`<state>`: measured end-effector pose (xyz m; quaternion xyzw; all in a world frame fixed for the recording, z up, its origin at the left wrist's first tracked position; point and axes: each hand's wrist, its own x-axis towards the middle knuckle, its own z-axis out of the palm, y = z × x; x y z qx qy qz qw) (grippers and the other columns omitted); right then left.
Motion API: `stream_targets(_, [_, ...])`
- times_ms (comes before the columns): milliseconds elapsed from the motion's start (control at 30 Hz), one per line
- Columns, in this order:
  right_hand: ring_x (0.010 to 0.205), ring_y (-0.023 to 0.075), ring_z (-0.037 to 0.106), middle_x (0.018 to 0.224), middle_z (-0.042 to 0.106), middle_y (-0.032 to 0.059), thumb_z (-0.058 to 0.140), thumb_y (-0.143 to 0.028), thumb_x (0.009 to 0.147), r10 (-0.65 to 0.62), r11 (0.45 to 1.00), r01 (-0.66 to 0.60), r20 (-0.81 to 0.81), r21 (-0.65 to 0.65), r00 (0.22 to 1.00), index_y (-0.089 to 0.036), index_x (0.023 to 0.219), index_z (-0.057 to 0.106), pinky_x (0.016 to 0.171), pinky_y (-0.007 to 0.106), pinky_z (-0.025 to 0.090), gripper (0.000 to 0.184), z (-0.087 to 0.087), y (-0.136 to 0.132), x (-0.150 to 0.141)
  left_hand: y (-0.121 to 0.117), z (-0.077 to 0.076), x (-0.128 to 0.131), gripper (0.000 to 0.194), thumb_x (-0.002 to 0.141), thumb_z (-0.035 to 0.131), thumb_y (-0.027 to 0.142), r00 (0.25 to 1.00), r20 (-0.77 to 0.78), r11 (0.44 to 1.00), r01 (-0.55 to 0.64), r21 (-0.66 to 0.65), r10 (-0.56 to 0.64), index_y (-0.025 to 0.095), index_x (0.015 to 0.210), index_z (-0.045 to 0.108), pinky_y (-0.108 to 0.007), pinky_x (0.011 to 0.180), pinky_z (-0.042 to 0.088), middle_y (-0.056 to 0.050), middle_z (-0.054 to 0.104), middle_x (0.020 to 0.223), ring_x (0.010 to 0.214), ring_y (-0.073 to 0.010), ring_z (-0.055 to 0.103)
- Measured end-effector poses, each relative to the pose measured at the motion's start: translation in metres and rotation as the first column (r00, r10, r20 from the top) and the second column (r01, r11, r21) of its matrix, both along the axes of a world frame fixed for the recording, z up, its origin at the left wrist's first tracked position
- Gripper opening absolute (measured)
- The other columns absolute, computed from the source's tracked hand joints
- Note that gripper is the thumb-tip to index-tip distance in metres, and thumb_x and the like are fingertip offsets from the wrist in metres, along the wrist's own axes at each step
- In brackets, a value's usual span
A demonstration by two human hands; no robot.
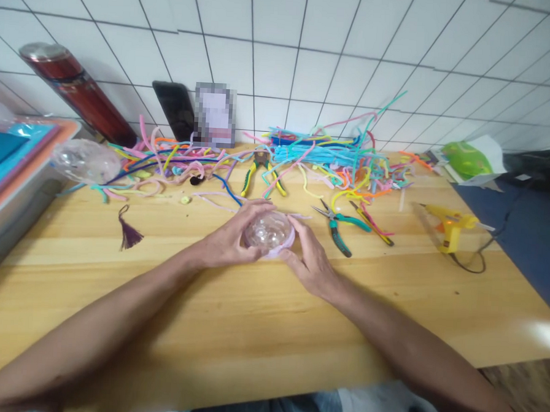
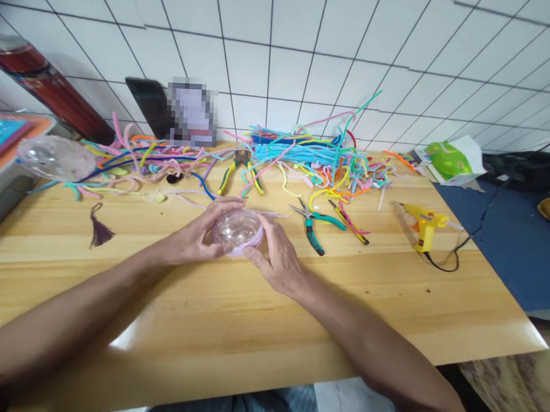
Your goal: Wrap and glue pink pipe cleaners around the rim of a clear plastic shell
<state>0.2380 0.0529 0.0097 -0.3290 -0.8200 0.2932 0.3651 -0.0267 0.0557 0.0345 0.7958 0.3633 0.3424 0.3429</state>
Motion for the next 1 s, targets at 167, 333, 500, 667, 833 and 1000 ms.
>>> stream_targets(167, [0.148, 0.0318, 0.061, 0.158, 0.062, 0.0187, 0.054, -0.056, 0.111, -0.018, 0.995, 0.004, -0.143, -0.104, 0.990, -0.025, 0.147, 0.054, 0.121, 0.056, 0.052, 0.048, -0.002, 0.001, -0.003, -0.011, 0.038, -0.010, 0.079, 0.101, 0.066, 0.042, 0.984, -0.156, 0.949, 0.038, -0.314, -0.091, 0.029, 0.171, 0.031, -0.055, 0.129, 0.043, -0.012, 0.038, 0.175, 0.160, -0.0378, 0.041])
stream_targets(333, [0.142, 0.0288, 0.066, 0.158, 0.063, 0.0164, 0.062, -0.064, 0.105, -0.047, 0.959, -0.033, -0.274, -0.280, 0.961, -0.027, 0.126, 0.057, 0.115, 0.051, 0.058, 0.043, -0.008, 0.004, -0.007, -0.018, 0.042, -0.004, 0.072, 0.102, 0.062, 0.035, 0.992, -0.106, 0.947, 0.030, -0.320, -0.067, 0.031, 0.170, 0.035, -0.061, 0.137, 0.028, -0.009, 0.036, 0.178, 0.167, -0.0374, 0.031])
stream_targets(500, [0.136, 0.0281, 0.067, 0.151, 0.066, 0.0137, 0.066, -0.063, 0.102, -0.099, 0.962, 0.016, -0.295, -0.272, 0.950, -0.028, 0.138, 0.058, 0.103, 0.045, 0.064, 0.051, -0.002, 0.002, -0.008, -0.014, 0.022, 0.013, 0.068, 0.101, 0.069, 0.048, 0.998, -0.013, 0.987, -0.064, -0.151, 0.062, 0.026, 0.161, 0.046, -0.057, 0.132, 0.038, -0.015, 0.046, 0.169, 0.159, -0.0352, 0.044])
stream_targets(667, [0.135, 0.0315, 0.067, 0.147, 0.068, 0.0134, 0.062, -0.063, 0.104, -0.109, 0.971, 0.046, -0.264, -0.233, 0.958, -0.027, 0.142, 0.064, 0.106, 0.048, 0.064, 0.053, 0.002, 0.005, -0.007, -0.002, -0.001, 0.017, 0.069, 0.098, 0.074, 0.044, 0.997, -0.030, 0.993, -0.070, 0.095, 0.073, 0.024, 0.159, 0.048, -0.055, 0.131, 0.040, -0.018, 0.053, 0.161, 0.156, -0.0335, 0.049])
stream_targets(833, [0.134, 0.0309, 0.069, 0.146, 0.070, 0.0127, 0.063, -0.059, 0.105, -0.099, 0.963, 0.026, -0.261, -0.268, 0.960, -0.027, 0.145, 0.063, 0.108, 0.049, 0.063, 0.051, -0.003, 0.007, -0.006, 0.002, -0.013, 0.020, 0.077, 0.092, 0.080, 0.040, 0.996, 0.020, 0.967, -0.086, 0.240, 0.084, 0.022, 0.159, 0.048, -0.053, 0.127, 0.047, -0.020, 0.058, 0.154, 0.148, -0.0335, 0.056])
stream_targets(1000, [0.140, 0.0314, 0.066, 0.152, 0.067, 0.0144, 0.062, -0.065, 0.104, -0.092, 0.963, 0.024, -0.248, -0.267, 0.964, -0.026, 0.147, 0.060, 0.114, 0.052, 0.060, 0.058, -0.007, 0.005, -0.004, 0.003, -0.014, 0.019, 0.079, 0.092, 0.080, 0.040, 0.998, 0.005, 0.975, -0.068, 0.211, 0.069, 0.025, 0.162, 0.046, -0.056, 0.127, 0.046, -0.018, 0.057, 0.156, 0.148, -0.0350, 0.056])
